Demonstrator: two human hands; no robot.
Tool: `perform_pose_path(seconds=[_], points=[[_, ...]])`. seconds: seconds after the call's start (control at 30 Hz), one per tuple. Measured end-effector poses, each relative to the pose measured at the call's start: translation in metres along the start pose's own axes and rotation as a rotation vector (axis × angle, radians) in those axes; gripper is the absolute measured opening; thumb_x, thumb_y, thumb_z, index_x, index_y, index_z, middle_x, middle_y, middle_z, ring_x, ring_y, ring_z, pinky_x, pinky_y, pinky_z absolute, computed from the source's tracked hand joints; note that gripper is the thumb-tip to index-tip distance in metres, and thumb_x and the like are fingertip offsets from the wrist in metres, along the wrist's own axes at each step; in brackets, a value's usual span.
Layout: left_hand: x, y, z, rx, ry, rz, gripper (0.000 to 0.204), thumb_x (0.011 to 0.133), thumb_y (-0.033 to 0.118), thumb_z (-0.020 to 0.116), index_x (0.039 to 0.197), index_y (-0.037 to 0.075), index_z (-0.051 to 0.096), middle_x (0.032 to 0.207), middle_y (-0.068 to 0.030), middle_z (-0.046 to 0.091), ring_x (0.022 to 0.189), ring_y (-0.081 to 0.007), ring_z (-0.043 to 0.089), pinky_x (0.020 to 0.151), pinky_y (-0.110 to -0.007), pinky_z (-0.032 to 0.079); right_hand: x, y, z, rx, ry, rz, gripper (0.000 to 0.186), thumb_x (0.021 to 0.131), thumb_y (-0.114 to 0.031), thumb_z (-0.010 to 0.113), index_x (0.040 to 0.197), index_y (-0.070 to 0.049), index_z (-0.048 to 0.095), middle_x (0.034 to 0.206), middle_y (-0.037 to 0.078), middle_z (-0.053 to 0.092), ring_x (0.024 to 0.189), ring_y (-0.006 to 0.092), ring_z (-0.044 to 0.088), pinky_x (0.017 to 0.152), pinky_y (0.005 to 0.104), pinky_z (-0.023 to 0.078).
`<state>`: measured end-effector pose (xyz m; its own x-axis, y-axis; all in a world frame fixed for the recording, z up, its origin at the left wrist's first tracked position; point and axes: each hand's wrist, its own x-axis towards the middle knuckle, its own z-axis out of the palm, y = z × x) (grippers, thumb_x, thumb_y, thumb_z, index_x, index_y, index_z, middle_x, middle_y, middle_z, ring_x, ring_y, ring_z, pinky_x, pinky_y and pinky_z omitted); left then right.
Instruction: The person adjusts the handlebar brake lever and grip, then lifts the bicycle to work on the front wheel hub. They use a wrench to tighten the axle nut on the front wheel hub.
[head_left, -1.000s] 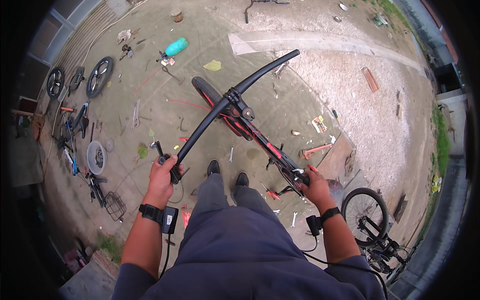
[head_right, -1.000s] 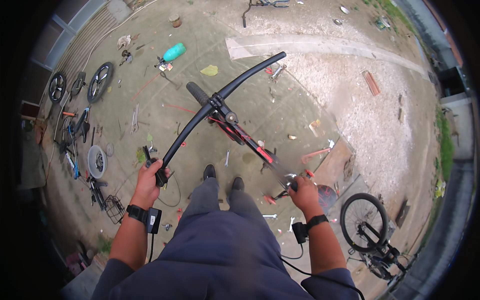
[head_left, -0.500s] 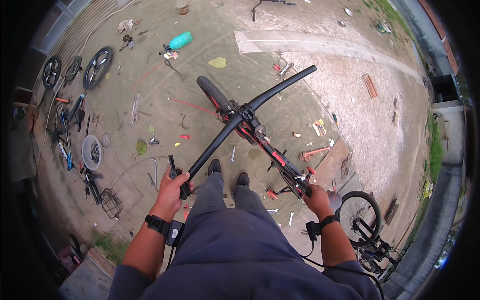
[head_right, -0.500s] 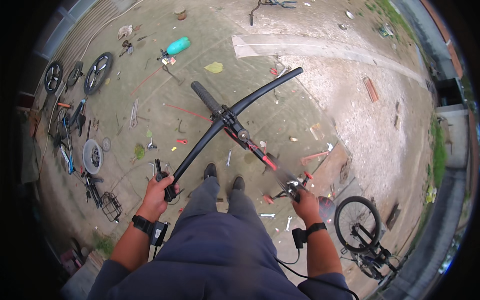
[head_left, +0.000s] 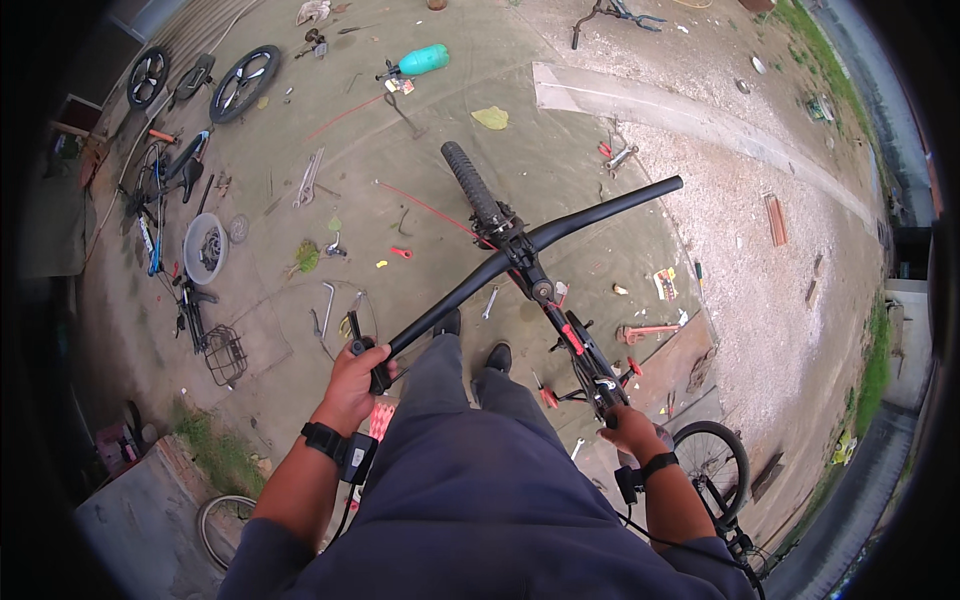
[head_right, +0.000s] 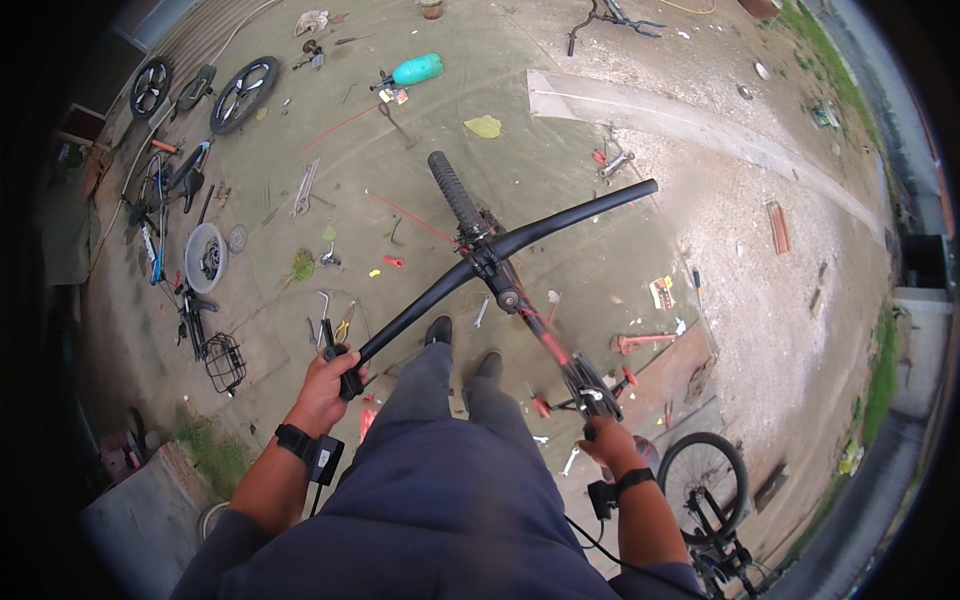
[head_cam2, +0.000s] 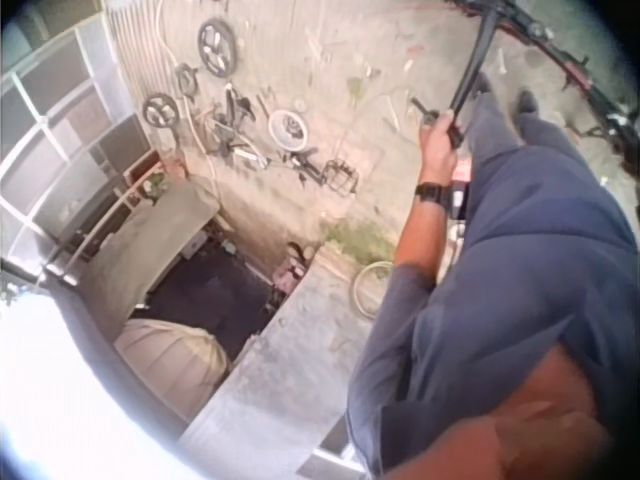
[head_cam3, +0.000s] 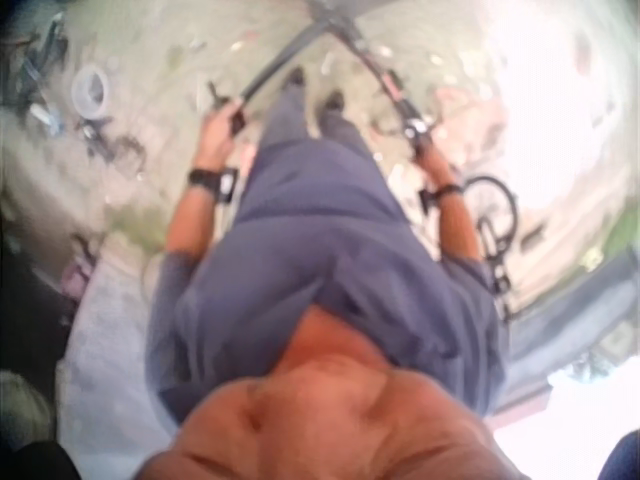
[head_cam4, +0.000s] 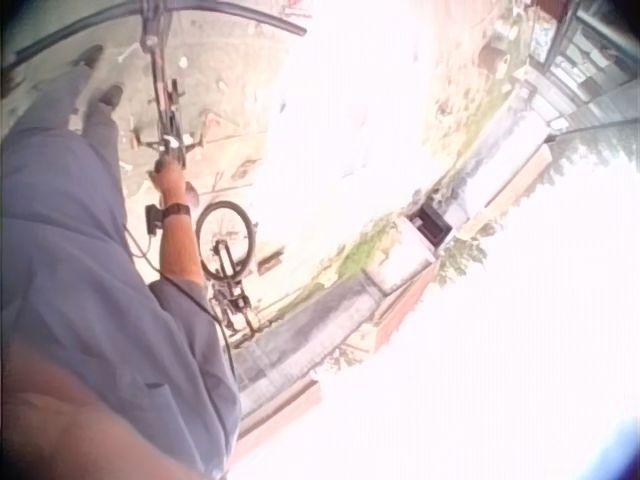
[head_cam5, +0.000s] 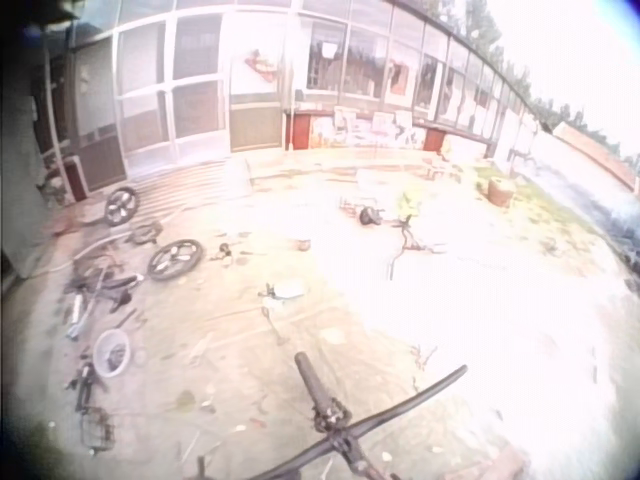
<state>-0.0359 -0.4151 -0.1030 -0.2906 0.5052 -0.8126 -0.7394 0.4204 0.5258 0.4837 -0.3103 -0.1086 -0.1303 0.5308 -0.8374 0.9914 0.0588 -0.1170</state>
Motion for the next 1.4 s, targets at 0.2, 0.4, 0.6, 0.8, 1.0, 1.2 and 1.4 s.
perform_pose_path(seconds=[0.2, 0.4, 0.6, 0.8, 1.0, 1.2, 1.4], points=[[-0.01, -0.011, -0.011, -0.087, 0.109, 0.017, 0.03, 0.094, 0.004, 0.074, 0.114, 0.007, 0.052, 0.093, -0.0079, 0.064, 0.076, -0.0226, 0.07, 0.068, -0.037, 0.06, 0.001, -0.004, 0.007, 0.018, -0.101, -0.082, 0.041, 0.079, -0.039, 0.087, 0.106, -0.011, 0.074, 0.102, 0.014, 0.076, 0.102, 0.0372, 0.072, 0.088, 0.0468, 0.057], [-0.006, -0.023, -0.032, -0.112, 0.142, 0.033, 0.025, 0.095, 0.004, 0.073, 0.111, 0.008, 0.053, 0.092, -0.0074, 0.064, 0.076, -0.0224, 0.069, 0.068, -0.038, 0.059, 0.002, -0.006, 0.02, 0.062, -0.183, -0.12, 0.039, 0.082, -0.04, 0.084, 0.104, -0.01, 0.073, 0.102, 0.015, 0.075, 0.1, 0.0373, 0.072, 0.086, 0.0469, 0.056], [-0.008, -0.027, -0.045, -0.06, 0.199, 0.018, 0.021, 0.096, 0.006, 0.071, 0.11, 0.008, 0.056, 0.092, -0.0069, 0.064, 0.077, -0.0211, 0.068, 0.068, -0.037, 0.057, 0.0, -0.014, 0.027, 0.045, -0.217, -0.182, 0.034, 0.086, -0.037, 0.08, 0.105, -0.01, 0.071, 0.104, 0.015, 0.075, 0.1, 0.0375, 0.072, 0.084, 0.0481, 0.056], [-0.005, -0.016, -0.025, 0.0, 0.167, 0.054, 0.026, 0.096, 0.01, 0.073, 0.116, 0.007, 0.056, 0.09, -0.0066, 0.064, 0.075, -0.0189, 0.066, 0.067, -0.035, 0.056, 0.002, -0.001, 0.016, 0.009, -0.09, -0.191, 0.035, 0.08, -0.038, 0.084, 0.101, -0.013, 0.069, 0.097, 0.012, 0.073, 0.095, 0.0353, 0.071, 0.081, 0.0459, 0.055], [-0.006, 0.008, 0.049, 0.106, 0.046, 0.18, 0.029, 0.098, 0.012, 0.074, 0.121, 0.005, 0.056, 0.093, -0.006, 0.064, 0.079, -0.0163, 0.066, 0.069, -0.033, 0.057, 0.006, 0.019, -0.036, 0.074, 0.139, -0.091, 0.037, 0.081, -0.028, 0.084, 0.11, -0.011, 0.069, 0.109, 0.014, 0.072, 0.104, 0.0356, 0.07, 0.091, 0.0446, 0.056], [0.005, 0.023, 0.121, 0.21, -0.107, 0.262, 0.031, 0.099, 0.013, 0.074, 0.122, 0.003, 0.055, 0.093, -0.006, 0.063, 0.079, -0.0154, 0.065, 0.071, -0.032, 0.056, 0.01, 0.049, -0.044, 0.158, 0.572, -0.057, 0.046, 0.081, -0.017, 0.08, 0.124, -0.007, 0.067, 0.117, 0.017, 0.068, 0.111, 0.0379, 0.066, 0.098, 0.0465, 0.053], [0.011, 0.03, 0.113, 0.23, -0.082, 0.271, 0.03, 0.101, 0.013, 0.072, 0.124, 0.003, 0.055, 0.093, -0.0072, 0.063, 0.08, -0.0156, 0.064, 0.073, -0.031, 0.054, 0.011, 0.048, -0.041, 0.233, 0.549, -0.064, 0.041, 0.085, -0.023, 0.082, 0.122, -0.011, 0.068, 0.114, 0.015, 0.069, 0.112, 0.0376, 0.065, 0.099, 0.0484, 0.051]])
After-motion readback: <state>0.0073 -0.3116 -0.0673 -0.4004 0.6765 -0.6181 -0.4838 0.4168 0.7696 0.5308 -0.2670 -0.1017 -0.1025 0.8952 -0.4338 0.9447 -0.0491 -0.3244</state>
